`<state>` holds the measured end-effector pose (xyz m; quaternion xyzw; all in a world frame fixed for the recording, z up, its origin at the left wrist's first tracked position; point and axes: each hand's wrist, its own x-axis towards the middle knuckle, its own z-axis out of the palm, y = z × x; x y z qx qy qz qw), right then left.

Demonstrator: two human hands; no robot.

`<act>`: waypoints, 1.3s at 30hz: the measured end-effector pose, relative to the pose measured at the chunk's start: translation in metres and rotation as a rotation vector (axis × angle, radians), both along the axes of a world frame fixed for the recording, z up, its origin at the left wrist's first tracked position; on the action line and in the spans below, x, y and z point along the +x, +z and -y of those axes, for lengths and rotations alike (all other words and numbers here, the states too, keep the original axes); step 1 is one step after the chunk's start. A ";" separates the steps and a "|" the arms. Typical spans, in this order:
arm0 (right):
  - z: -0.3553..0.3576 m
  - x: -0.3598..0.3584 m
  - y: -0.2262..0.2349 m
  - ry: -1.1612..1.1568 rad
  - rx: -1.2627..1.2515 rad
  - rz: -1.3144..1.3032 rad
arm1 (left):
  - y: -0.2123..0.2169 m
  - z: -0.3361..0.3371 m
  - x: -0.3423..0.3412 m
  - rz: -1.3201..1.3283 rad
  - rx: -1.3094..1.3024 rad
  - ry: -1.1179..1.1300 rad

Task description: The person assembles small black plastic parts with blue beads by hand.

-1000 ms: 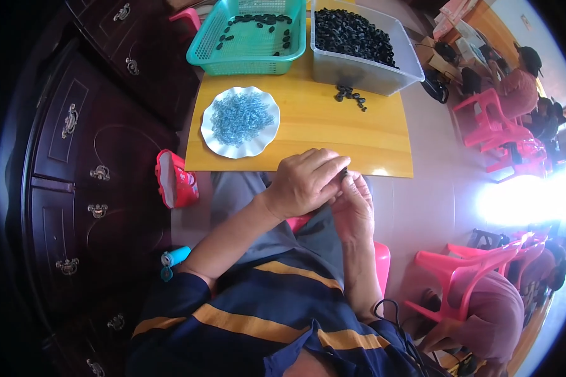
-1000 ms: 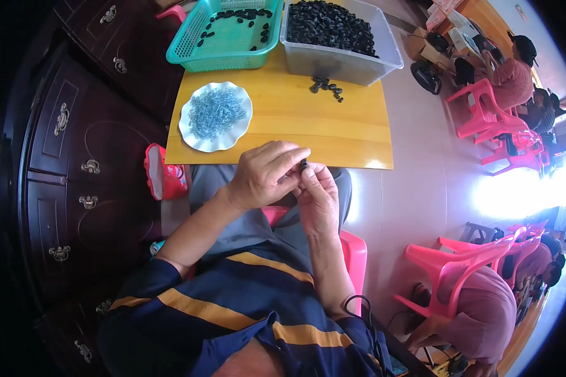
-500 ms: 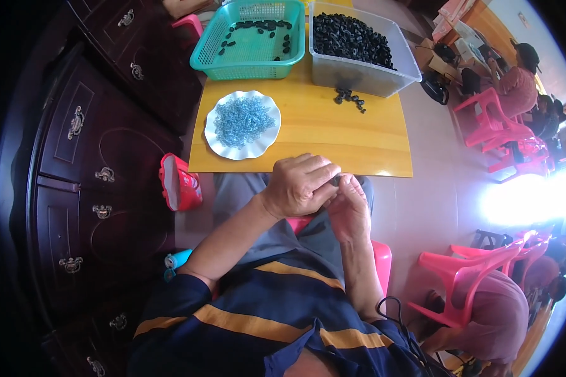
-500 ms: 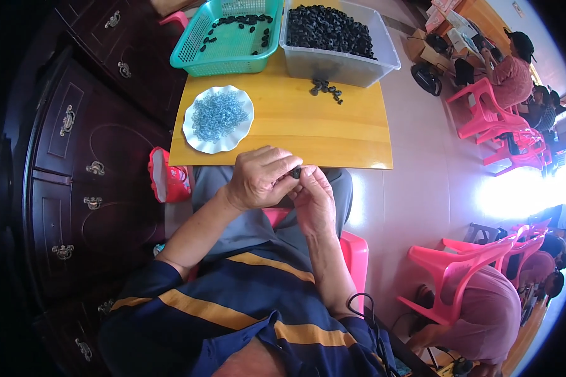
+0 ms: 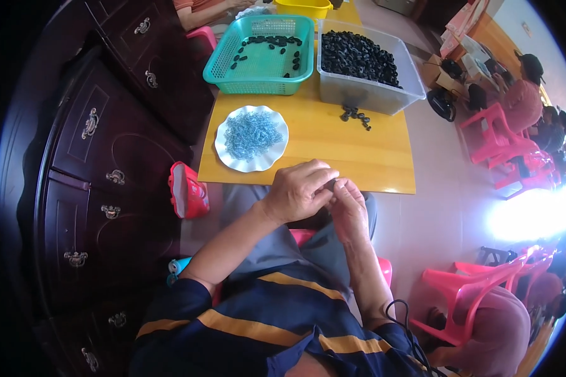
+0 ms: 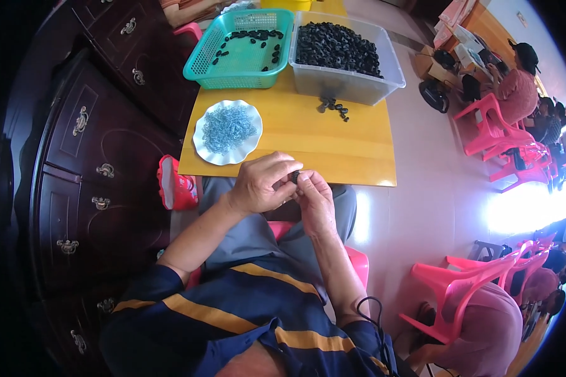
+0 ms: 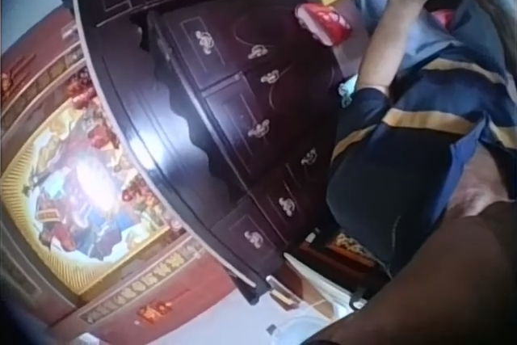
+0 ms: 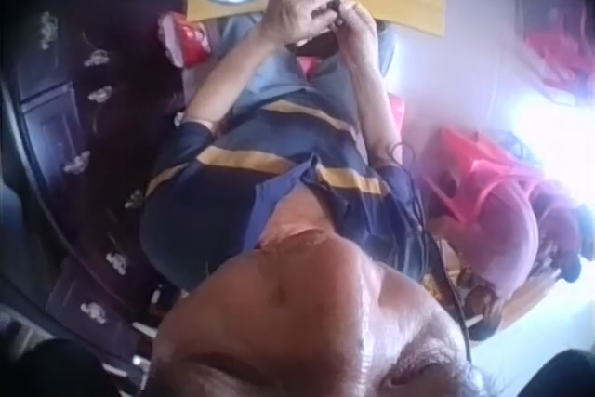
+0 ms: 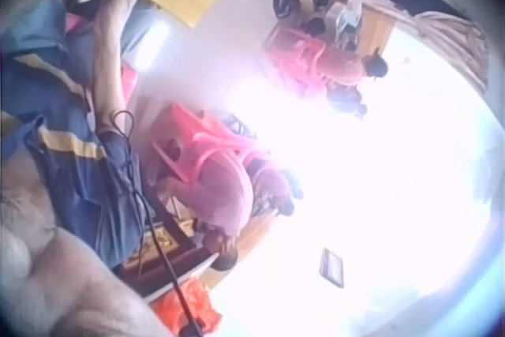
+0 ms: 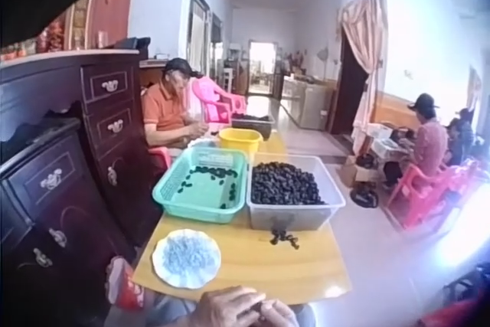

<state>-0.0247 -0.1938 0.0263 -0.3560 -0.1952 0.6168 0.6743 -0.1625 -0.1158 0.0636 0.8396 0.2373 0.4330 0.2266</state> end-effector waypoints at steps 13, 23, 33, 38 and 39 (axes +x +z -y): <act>-0.003 0.011 -0.025 0.103 -0.016 -0.026 | -0.015 -0.001 0.003 0.002 -0.048 -0.026; 0.008 0.007 -0.026 0.084 -0.120 0.050 | -0.024 0.004 0.003 -0.200 -0.022 -0.017; 0.006 0.008 -0.034 0.125 -0.105 0.091 | -0.018 0.008 0.002 -0.274 -0.007 -0.009; 0.007 0.012 -0.035 0.167 -0.064 0.167 | -0.018 0.009 -0.001 -0.224 -0.041 -0.045; 0.008 0.012 -0.036 0.165 -0.063 0.163 | -0.017 0.007 -0.004 -0.258 -0.047 -0.049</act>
